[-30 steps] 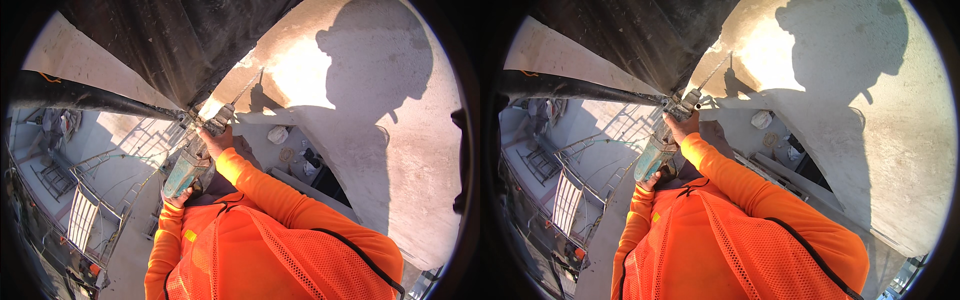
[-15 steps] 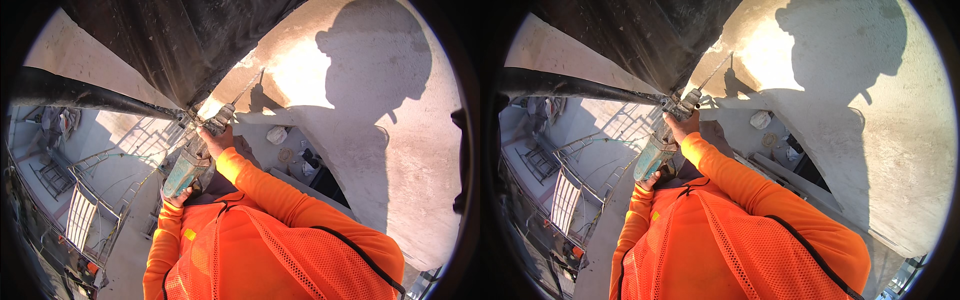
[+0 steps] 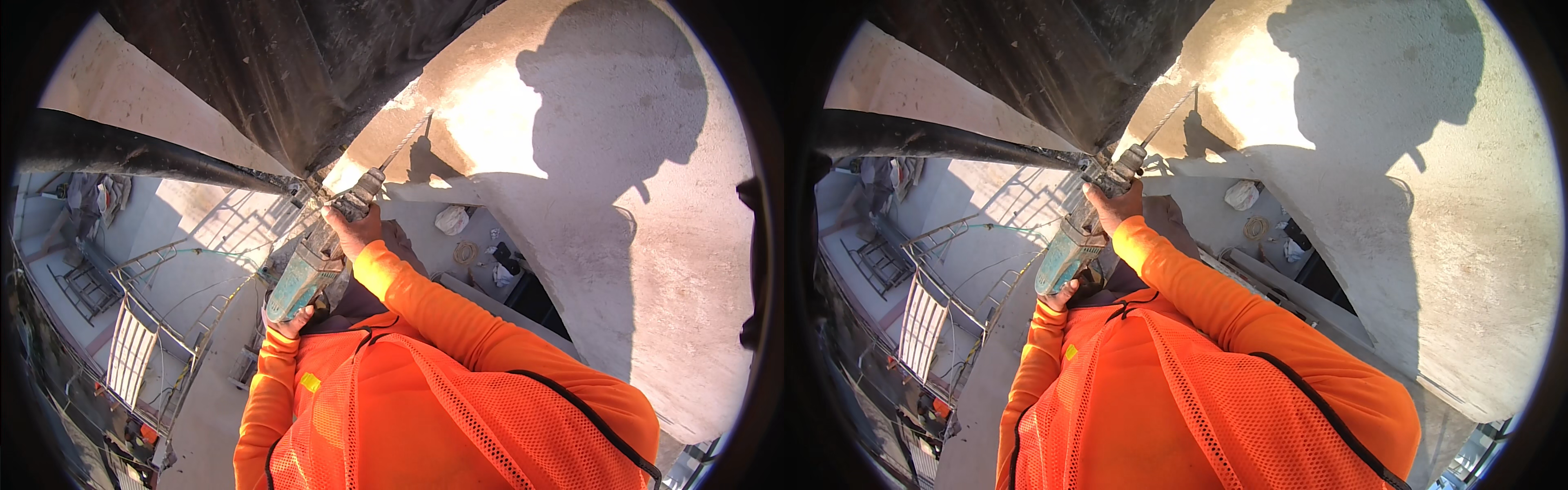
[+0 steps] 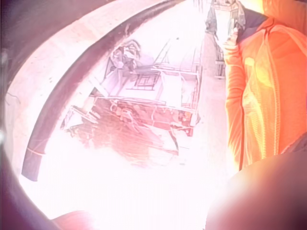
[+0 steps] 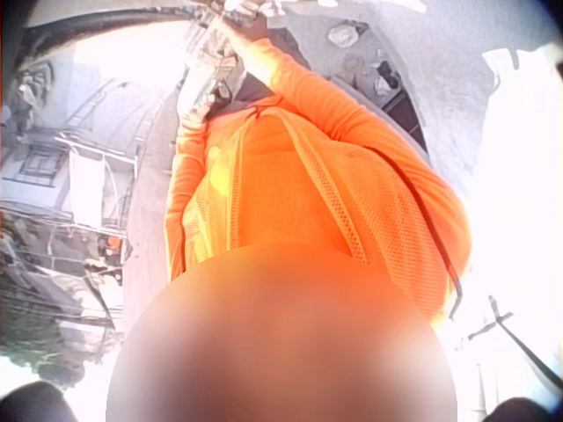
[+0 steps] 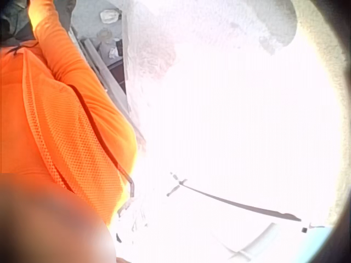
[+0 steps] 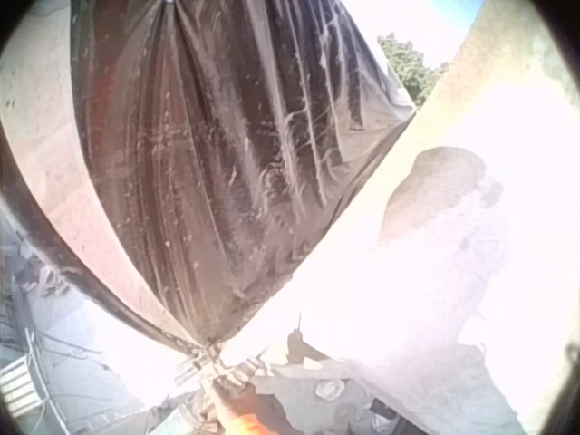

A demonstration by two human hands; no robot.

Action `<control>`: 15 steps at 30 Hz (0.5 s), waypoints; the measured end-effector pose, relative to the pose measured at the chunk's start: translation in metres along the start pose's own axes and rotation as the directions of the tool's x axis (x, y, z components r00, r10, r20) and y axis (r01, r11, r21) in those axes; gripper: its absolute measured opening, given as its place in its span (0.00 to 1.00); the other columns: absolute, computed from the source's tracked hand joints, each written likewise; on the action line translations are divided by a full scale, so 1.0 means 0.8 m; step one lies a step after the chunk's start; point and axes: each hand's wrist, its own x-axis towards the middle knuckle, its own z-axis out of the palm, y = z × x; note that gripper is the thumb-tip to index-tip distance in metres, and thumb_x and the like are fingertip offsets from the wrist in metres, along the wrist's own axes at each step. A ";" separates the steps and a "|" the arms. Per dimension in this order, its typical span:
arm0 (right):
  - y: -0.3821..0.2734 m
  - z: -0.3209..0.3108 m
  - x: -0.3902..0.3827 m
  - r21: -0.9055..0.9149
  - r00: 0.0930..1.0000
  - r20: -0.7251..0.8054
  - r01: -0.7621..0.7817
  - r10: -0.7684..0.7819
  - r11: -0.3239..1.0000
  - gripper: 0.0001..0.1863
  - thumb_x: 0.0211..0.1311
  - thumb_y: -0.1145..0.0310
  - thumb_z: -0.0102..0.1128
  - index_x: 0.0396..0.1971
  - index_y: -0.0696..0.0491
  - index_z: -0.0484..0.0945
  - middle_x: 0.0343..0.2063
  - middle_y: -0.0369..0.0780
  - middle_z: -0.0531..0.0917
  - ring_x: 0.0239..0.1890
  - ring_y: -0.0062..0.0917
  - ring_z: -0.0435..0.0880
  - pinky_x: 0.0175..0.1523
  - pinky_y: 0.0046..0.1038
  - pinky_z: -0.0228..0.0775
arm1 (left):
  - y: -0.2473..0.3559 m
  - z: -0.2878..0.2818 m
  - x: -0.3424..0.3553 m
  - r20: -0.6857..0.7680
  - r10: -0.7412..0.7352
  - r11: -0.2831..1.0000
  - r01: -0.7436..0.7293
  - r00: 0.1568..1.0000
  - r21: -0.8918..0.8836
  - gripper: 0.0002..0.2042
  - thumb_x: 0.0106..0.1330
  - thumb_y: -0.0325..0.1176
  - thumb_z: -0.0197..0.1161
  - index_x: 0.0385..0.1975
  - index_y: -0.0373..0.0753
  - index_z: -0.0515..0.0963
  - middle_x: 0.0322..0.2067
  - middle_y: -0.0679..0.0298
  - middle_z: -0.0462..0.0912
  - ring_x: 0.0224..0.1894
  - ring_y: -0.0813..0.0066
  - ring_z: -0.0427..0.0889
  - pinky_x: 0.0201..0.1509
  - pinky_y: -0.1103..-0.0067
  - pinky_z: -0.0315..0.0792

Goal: The person uses a rotary hammer drill to bore holes into a concrete wall while standing on scaffolding. The operator positions the drill, activates it, and drills multiple holes in sequence, then repositions to continue drilling nearby.

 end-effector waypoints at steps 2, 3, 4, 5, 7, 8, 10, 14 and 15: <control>-0.002 -0.001 0.000 -0.031 1.000 -0.004 0.006 -0.006 1.000 0.48 0.52 0.55 0.85 0.62 0.64 0.63 0.56 0.49 0.79 0.57 0.35 0.80 0.64 0.35 0.72 | 0.005 0.002 0.002 -0.007 0.012 1.000 -0.012 1.000 -0.013 0.29 0.56 0.50 0.83 0.47 0.33 0.85 0.40 0.59 0.91 0.41 0.66 0.90 0.46 0.74 0.80; -0.003 -0.001 -0.001 -0.044 1.000 -0.009 0.007 -0.007 0.999 0.48 0.52 0.54 0.85 0.62 0.65 0.62 0.56 0.50 0.79 0.57 0.35 0.80 0.64 0.35 0.72 | 0.008 0.004 0.002 -0.016 0.021 0.999 -0.022 1.000 -0.030 0.28 0.56 0.50 0.83 0.47 0.33 0.85 0.40 0.59 0.91 0.41 0.66 0.90 0.46 0.74 0.80; -0.004 -0.001 -0.001 -0.046 1.000 -0.010 0.005 -0.006 0.999 0.48 0.52 0.54 0.85 0.61 0.65 0.62 0.56 0.50 0.79 0.57 0.35 0.80 0.64 0.35 0.72 | 0.011 0.005 0.002 -0.026 0.031 0.998 -0.032 0.999 -0.046 0.28 0.56 0.49 0.83 0.47 0.33 0.85 0.40 0.59 0.91 0.41 0.66 0.90 0.46 0.74 0.80; -0.005 -0.001 -0.002 -0.047 1.000 -0.014 0.004 -0.004 0.999 0.48 0.52 0.54 0.85 0.61 0.65 0.62 0.56 0.50 0.79 0.57 0.36 0.80 0.63 0.35 0.72 | 0.014 0.005 0.002 -0.021 0.024 0.998 -0.025 0.999 -0.053 0.28 0.56 0.49 0.83 0.48 0.33 0.85 0.40 0.59 0.91 0.41 0.66 0.90 0.46 0.73 0.80; -0.008 -0.001 -0.002 -0.055 1.000 -0.020 0.004 -0.005 0.998 0.48 0.52 0.54 0.85 0.61 0.65 0.62 0.55 0.50 0.79 0.57 0.35 0.80 0.63 0.35 0.72 | 0.018 0.005 0.003 -0.011 0.012 0.998 -0.013 1.000 -0.068 0.28 0.57 0.49 0.83 0.48 0.33 0.85 0.40 0.58 0.91 0.41 0.65 0.90 0.46 0.73 0.80; -0.009 -0.001 -0.003 -0.062 1.000 -0.022 0.006 -0.007 0.998 0.48 0.52 0.54 0.85 0.61 0.65 0.63 0.55 0.50 0.79 0.57 0.35 0.80 0.63 0.35 0.72 | 0.018 0.005 0.003 -0.009 0.013 0.998 -0.014 1.000 -0.057 0.28 0.57 0.50 0.83 0.48 0.33 0.85 0.40 0.58 0.91 0.41 0.65 0.90 0.46 0.73 0.80; -0.011 0.000 -0.003 -0.065 1.000 -0.024 0.001 -0.002 0.998 0.47 0.52 0.54 0.85 0.61 0.65 0.63 0.55 0.49 0.79 0.56 0.35 0.80 0.63 0.35 0.73 | 0.017 0.004 0.003 -0.007 0.017 0.999 -0.017 1.000 -0.036 0.28 0.57 0.50 0.83 0.47 0.33 0.85 0.41 0.58 0.91 0.41 0.65 0.90 0.46 0.73 0.81; -0.013 0.001 -0.004 -0.031 1.000 -0.023 -0.005 0.004 1.000 0.46 0.53 0.56 0.85 0.60 0.64 0.64 0.55 0.48 0.79 0.55 0.34 0.80 0.62 0.34 0.73 | 0.008 0.004 0.002 0.008 -0.013 0.998 0.014 1.000 -0.062 0.27 0.56 0.49 0.83 0.47 0.34 0.86 0.41 0.58 0.91 0.41 0.65 0.90 0.46 0.73 0.81; -0.013 0.001 -0.005 -0.017 1.000 -0.023 -0.001 0.000 1.000 0.46 0.53 0.56 0.85 0.60 0.64 0.64 0.54 0.48 0.79 0.55 0.33 0.80 0.62 0.34 0.73 | 0.006 0.004 0.001 0.013 -0.026 0.997 0.027 1.000 -0.074 0.27 0.56 0.49 0.83 0.47 0.34 0.86 0.41 0.58 0.91 0.41 0.64 0.90 0.46 0.73 0.81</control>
